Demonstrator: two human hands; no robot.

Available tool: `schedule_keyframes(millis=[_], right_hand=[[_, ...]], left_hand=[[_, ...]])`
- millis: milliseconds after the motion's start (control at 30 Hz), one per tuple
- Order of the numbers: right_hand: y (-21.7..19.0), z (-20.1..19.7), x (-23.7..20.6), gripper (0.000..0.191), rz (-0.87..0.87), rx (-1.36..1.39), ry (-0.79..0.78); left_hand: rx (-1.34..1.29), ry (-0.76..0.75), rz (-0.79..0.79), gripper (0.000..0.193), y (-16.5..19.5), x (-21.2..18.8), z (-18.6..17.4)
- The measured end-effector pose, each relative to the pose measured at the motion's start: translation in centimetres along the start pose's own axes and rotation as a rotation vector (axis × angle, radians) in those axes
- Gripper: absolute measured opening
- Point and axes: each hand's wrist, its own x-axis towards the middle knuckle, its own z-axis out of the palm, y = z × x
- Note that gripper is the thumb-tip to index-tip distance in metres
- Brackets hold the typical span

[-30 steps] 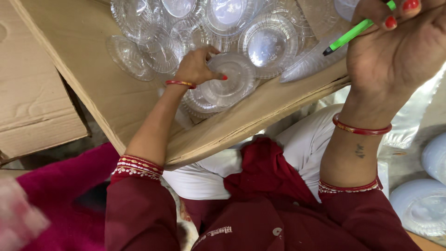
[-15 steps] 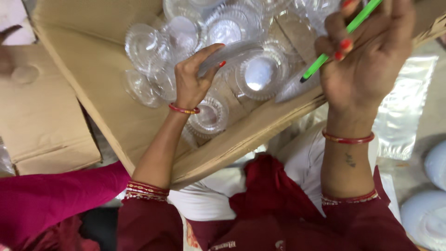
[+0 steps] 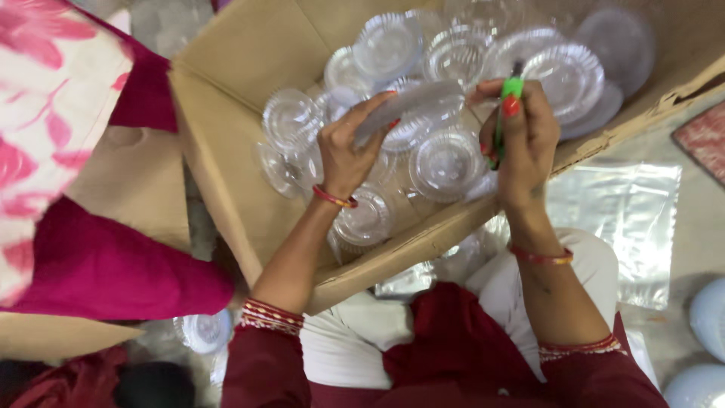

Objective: The person sits on the floor and repeatedly picks up clear plastic lids from a cardboard box. Using a green marker, they write on the surface of each lid and then place it back into the box. The process is repeated for multiple lids.

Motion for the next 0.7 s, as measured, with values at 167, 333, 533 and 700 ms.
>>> schedule_keyframes(millis=[167,333,533,700], right_hand=[[-5.9,1.1,-4.4,0.05,-0.143,-0.292,-0.039],[-8.6,1.8,-11.7,0.043,-0.008,-0.231,-0.044],[-5.5,1.9,-22.7,0.034,0.143,-0.095,0.112],[-2.6,1.3,-29.0,0.028,0.41,0.121,0.26]], left_hand=[[-0.22,0.111,-0.087,0.044,8.7,-3.2,-5.1],[-0.489,0.122,-0.36,0.051,15.1,-11.1,-8.8],[-0.803,-0.106,-0.547,0.058,18.5,-22.2,-10.9],[-0.929,-0.231,-0.641,0.073,20.8,-28.8,-11.7]])
